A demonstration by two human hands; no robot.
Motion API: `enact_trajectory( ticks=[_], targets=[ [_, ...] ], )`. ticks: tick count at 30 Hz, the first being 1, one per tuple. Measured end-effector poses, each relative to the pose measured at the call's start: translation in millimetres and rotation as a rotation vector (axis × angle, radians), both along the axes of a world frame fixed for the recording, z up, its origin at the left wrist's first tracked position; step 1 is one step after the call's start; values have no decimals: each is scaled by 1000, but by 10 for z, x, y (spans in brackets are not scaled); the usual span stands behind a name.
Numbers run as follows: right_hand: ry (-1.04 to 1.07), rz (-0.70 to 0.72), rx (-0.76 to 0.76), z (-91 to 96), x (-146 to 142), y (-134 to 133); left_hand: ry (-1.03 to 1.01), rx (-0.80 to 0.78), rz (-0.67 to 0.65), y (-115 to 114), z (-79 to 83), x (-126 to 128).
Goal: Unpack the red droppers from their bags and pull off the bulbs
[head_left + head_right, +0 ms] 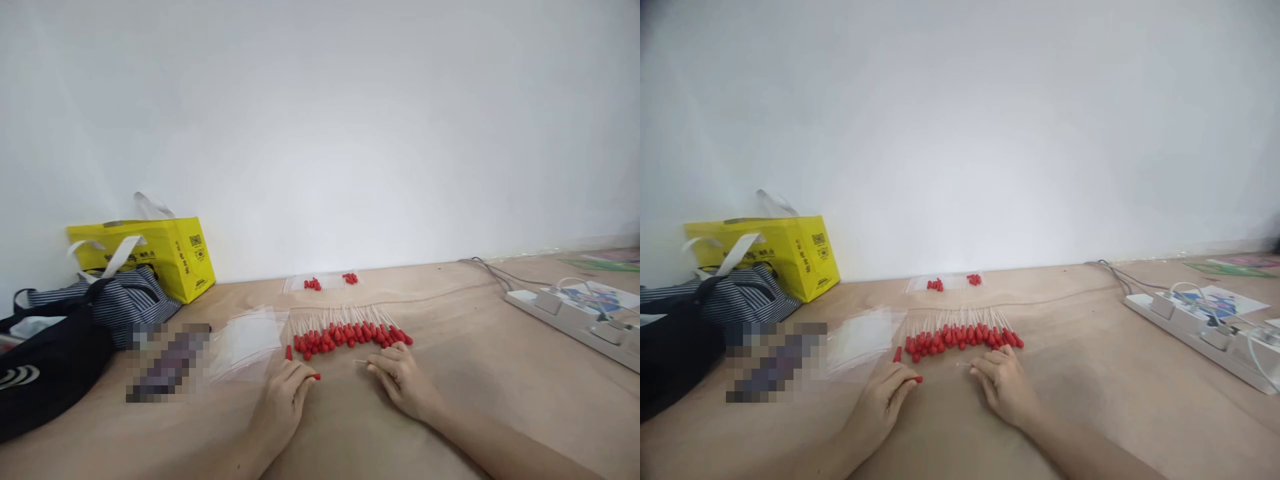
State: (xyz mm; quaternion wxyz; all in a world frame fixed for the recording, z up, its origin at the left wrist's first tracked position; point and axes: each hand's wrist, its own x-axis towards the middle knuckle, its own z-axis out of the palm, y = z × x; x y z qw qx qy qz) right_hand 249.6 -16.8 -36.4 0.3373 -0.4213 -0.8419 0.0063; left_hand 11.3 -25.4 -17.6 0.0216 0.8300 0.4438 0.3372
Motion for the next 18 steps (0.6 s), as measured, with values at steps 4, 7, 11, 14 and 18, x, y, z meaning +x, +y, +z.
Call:
enact_trajectory(
  ticks=[4,7,11,14,18],
  targets=[
    [44,-45,-60,-37,20,40,-78,2,32,-3,28,-39],
    [46,-36,-78,-48,-12,71,-80,16,41,-7,45,-78],
    [129,-35,-94,-43,-68,72,-73,-57,93,3,19,-120],
    [190,-12,-115,-49,-139,43,-58,-121,156,12,-20,-112],
    [197,-43,-106,-73,-271,31,-23,-169,203,22,-34,-74]
  ],
)
